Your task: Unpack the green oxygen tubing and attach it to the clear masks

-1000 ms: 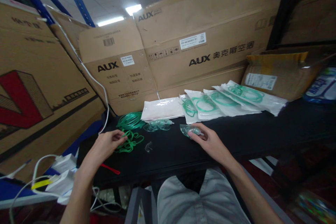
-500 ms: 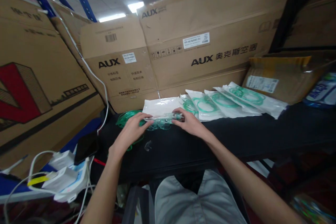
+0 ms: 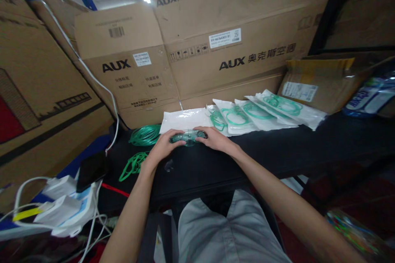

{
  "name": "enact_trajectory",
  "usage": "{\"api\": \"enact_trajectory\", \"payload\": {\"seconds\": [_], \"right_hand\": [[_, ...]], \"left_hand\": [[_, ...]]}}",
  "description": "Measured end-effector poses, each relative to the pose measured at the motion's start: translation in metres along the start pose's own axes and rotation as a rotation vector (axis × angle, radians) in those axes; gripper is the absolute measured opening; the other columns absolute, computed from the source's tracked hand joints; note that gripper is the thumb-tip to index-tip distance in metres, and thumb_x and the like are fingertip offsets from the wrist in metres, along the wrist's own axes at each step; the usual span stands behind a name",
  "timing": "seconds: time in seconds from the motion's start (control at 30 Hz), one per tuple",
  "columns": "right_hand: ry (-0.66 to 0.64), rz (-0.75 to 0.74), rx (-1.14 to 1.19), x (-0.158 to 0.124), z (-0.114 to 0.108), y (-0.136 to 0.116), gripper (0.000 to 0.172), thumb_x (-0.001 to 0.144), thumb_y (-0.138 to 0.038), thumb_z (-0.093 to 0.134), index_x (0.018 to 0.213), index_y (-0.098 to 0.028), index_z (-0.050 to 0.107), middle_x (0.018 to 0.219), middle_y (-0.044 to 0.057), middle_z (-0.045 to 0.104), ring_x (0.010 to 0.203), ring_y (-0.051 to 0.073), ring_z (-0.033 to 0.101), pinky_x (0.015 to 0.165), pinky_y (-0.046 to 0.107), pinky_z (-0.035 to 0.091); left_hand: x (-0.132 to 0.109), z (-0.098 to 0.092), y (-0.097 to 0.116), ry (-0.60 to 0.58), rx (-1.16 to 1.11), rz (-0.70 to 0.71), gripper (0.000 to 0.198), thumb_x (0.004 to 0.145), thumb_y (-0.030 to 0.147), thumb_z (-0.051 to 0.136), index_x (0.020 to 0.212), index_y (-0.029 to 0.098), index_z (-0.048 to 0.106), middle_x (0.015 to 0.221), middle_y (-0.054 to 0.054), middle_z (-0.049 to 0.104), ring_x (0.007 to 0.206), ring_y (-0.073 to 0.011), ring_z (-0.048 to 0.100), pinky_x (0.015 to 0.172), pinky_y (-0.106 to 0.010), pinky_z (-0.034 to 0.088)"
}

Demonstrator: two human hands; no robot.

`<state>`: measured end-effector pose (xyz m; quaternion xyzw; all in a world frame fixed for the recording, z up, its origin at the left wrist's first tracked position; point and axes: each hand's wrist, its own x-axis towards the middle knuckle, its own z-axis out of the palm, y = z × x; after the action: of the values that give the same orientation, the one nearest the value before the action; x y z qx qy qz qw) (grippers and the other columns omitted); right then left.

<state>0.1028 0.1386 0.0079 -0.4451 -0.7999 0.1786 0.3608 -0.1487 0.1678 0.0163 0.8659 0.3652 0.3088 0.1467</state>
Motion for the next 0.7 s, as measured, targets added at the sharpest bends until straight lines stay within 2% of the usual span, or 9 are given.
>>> {"api": "enact_trajectory", "payload": {"seconds": [0.1,0.23,0.33,0.53,0.7], "right_hand": [[-0.024,-0.027,-0.048,-0.001,0.0,-0.003,0.042,0.091,-0.021,0.066,0.132,-0.015,0.065,0.115,0.014,0.072,0.1,0.023,0.067,0.093,0.032,0.045],[-0.045,-0.023,-0.108,-0.004,0.001,-0.007,0.045,0.092,-0.024,0.066,0.136,-0.015,0.064,0.103,0.014,0.072,0.09,0.023,0.068,0.088,0.032,0.048],[-0.055,-0.023,-0.141,-0.004,0.001,-0.006,0.045,0.093,-0.025,0.065,0.137,-0.016,0.063,0.102,0.013,0.07,0.089,0.023,0.067,0.088,0.032,0.048],[-0.068,-0.067,-0.211,-0.005,0.009,-0.001,0.046,0.097,-0.025,0.062,0.142,-0.018,0.057,0.113,0.015,0.066,0.108,0.025,0.063,0.098,0.035,0.045],[-0.011,-0.065,-0.279,-0.005,0.016,-0.004,0.051,0.099,-0.024,0.058,0.148,-0.015,0.049,0.123,0.019,0.061,0.115,0.029,0.058,0.102,0.042,0.045]], "left_hand": [[-0.001,0.001,-0.002,0.017,0.007,0.017,0.038,0.087,0.046,0.071,0.118,0.023,0.068,0.118,-0.005,0.07,0.112,-0.0241,0.064,0.102,-0.037,0.046],[-0.002,0.002,-0.003,0.024,0.017,0.023,0.038,0.087,0.047,0.07,0.117,0.023,0.068,0.118,-0.006,0.07,0.111,-0.0248,0.064,0.101,-0.038,0.046],[-0.002,0.001,-0.002,0.018,0.005,0.025,0.038,0.088,0.046,0.07,0.118,0.023,0.067,0.118,-0.006,0.07,0.112,-0.0247,0.064,0.101,-0.037,0.046],[-0.003,-0.001,0.001,-0.002,-0.001,0.022,0.038,0.089,0.047,0.069,0.119,0.024,0.067,0.12,-0.006,0.069,0.114,-0.0245,0.063,0.103,-0.037,0.046],[-0.003,0.002,-0.001,0.043,0.048,0.018,0.039,0.09,0.047,0.067,0.119,0.023,0.065,0.119,-0.007,0.068,0.112,-0.0248,0.063,0.101,-0.039,0.047]]}}
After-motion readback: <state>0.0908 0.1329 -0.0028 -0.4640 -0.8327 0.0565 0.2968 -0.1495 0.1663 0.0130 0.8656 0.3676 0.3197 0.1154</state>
